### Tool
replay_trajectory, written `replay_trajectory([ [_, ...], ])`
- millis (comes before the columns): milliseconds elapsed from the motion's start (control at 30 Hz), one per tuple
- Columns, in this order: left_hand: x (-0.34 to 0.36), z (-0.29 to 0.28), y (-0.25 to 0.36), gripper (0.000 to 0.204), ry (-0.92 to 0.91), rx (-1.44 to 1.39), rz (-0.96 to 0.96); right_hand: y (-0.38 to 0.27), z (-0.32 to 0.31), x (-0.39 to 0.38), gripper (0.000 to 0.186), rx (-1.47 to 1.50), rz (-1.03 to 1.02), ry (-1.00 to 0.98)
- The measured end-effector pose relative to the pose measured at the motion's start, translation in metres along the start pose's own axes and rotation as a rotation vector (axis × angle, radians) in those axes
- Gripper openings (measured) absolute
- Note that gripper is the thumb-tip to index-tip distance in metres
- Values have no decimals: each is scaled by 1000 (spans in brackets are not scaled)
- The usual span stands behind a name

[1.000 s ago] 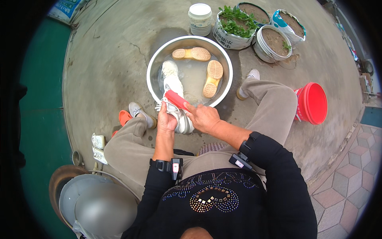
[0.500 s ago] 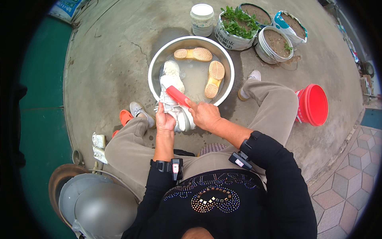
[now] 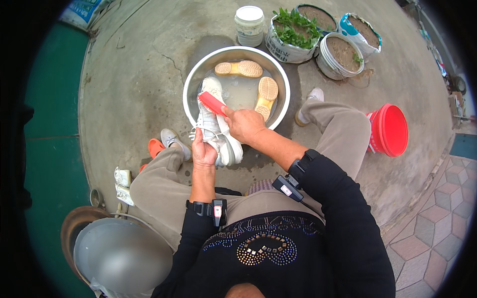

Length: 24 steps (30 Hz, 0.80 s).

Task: The person scrubs a white sneaker and two insoles in a metal basin of water using a red brush. They repeatedly dip the items, scrub the uppers and soles, and rinse them in the basin.

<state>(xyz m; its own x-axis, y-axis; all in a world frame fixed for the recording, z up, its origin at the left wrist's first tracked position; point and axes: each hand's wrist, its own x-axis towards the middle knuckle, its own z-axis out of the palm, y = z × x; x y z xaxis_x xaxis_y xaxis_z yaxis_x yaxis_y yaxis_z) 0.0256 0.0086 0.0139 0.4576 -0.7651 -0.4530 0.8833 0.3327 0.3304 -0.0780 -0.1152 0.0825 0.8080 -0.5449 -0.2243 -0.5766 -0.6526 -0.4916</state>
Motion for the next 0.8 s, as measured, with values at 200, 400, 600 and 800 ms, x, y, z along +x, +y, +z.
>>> replay_trajectory([
  [200, 7, -13, 10, 52, 120, -151, 104, 7, 25, -75, 41, 30, -18, -150],
  [400, 8, -5, 6, 53, 201, -194, 107, 7, 22, -77, 40, 13, -101, -53],
  [600, 6, -3, 8, 52, 128, -194, 151, -7, 32, -41, 38, 90, -102, 15],
  [800, 9, -15, 30, 54, 170, -334, 231, 29, 21, -95, 42, -56, -164, -189],
])
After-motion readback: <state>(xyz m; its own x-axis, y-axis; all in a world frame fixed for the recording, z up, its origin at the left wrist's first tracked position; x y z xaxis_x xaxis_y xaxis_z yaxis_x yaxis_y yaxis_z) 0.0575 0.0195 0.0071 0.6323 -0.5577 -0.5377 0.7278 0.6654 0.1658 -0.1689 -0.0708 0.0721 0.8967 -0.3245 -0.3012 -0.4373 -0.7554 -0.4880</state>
